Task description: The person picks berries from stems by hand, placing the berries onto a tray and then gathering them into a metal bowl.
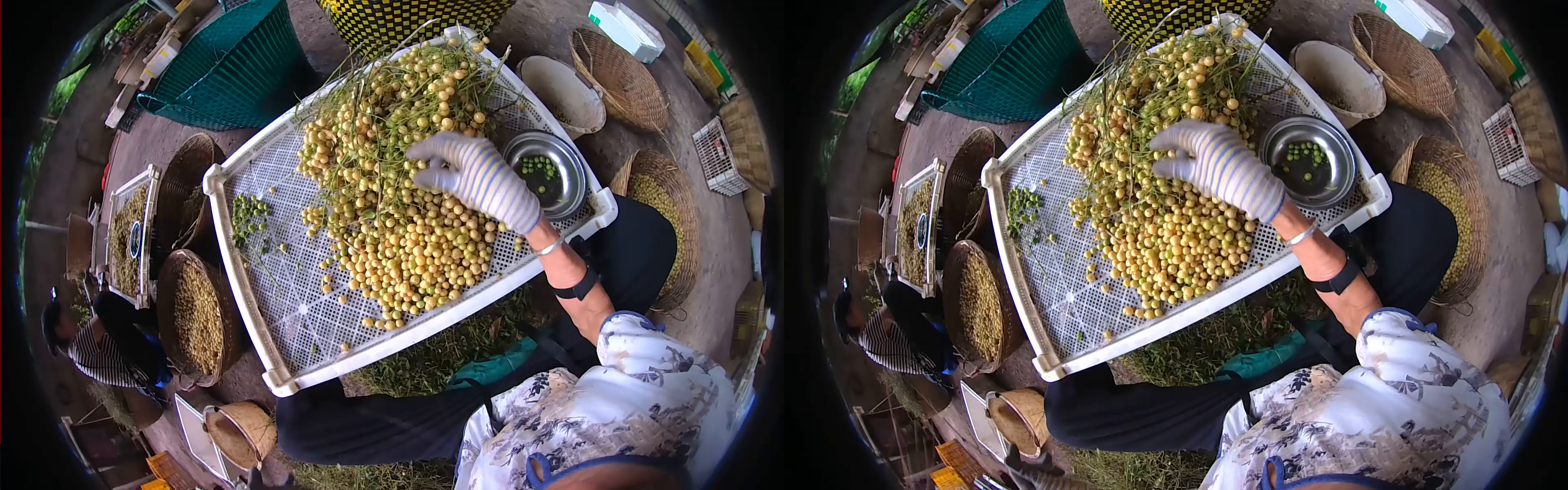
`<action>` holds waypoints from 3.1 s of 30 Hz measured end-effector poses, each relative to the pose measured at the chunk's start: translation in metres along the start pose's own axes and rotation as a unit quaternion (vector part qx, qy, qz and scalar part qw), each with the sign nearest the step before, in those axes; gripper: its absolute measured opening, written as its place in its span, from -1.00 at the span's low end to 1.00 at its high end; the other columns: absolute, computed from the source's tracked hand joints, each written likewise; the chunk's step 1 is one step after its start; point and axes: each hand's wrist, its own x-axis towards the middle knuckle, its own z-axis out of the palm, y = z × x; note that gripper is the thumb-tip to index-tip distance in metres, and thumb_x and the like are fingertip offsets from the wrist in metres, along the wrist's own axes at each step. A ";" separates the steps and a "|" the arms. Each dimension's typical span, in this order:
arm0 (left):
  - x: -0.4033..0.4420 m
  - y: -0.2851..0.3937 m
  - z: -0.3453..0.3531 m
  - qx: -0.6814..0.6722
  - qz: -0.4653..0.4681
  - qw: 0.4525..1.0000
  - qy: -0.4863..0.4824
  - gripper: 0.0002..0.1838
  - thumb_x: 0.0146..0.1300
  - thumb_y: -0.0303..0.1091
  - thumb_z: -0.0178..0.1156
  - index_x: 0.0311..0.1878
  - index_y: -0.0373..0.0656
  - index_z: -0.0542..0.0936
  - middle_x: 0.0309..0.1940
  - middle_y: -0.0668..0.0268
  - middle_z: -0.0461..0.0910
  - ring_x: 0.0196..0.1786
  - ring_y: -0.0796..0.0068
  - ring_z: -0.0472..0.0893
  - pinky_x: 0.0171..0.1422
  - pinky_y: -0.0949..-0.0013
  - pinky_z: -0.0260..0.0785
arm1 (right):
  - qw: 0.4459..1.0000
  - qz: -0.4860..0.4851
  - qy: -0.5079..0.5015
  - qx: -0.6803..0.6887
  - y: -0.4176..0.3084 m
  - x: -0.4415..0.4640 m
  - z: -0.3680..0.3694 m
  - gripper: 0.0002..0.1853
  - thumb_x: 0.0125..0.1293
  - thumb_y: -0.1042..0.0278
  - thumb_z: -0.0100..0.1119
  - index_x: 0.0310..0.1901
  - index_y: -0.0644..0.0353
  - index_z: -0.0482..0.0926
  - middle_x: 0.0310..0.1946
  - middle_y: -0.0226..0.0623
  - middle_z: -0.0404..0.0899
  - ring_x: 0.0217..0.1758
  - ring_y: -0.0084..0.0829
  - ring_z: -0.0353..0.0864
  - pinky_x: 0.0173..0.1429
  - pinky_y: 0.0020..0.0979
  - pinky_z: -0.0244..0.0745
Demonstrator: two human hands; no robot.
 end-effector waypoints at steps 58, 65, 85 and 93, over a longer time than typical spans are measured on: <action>-0.132 0.047 0.226 -0.426 -0.416 0.691 -0.409 -0.79 0.39 -0.25 0.15 -0.36 -0.11 0.47 -0.71 0.58 0.26 -0.73 0.80 0.12 -0.65 0.64 -0.06 | 0.998 -0.039 -0.029 0.038 -0.042 -0.105 0.051 -0.67 0.12 0.49 0.31 -0.04 0.14 0.57 -0.13 -0.21 0.59 -0.08 -0.16 0.62 -0.05 -0.26 0.58; -0.131 0.049 0.225 -0.448 -0.427 0.644 -0.450 -0.76 0.40 -0.28 0.14 -0.40 -0.16 0.50 -0.63 0.56 0.37 -0.66 0.83 0.20 -0.58 0.67 -0.01 | 0.999 -0.052 -0.002 0.001 -0.031 -0.112 0.055 -0.69 0.19 0.47 0.26 -0.01 0.17 0.52 -0.10 -0.23 0.56 -0.09 -0.15 0.62 -0.05 -0.24 0.58; -0.111 0.036 0.189 -0.318 -0.341 0.771 -0.435 -0.81 0.32 -0.28 0.26 -0.30 -0.20 0.54 -0.53 0.52 0.45 -0.48 0.78 0.36 -0.41 0.64 0.23 | 0.996 0.089 0.021 -0.007 0.014 -0.057 -0.018 -0.72 0.29 0.17 0.25 -0.17 0.25 0.66 -0.34 -0.20 0.66 -0.24 -0.28 0.66 -0.13 -0.30 0.55; -0.107 0.025 0.169 -0.239 -0.313 0.791 -0.468 -0.84 0.31 -0.38 0.25 -0.38 -0.19 0.56 -0.52 0.54 0.46 -0.47 0.81 0.28 -0.42 0.63 0.15 | 0.780 0.292 -0.153 0.532 -0.022 -0.031 0.064 -0.71 0.27 0.24 0.33 -0.13 0.30 0.65 -0.43 -0.46 0.63 -0.47 -0.73 0.52 -0.46 -0.70 0.40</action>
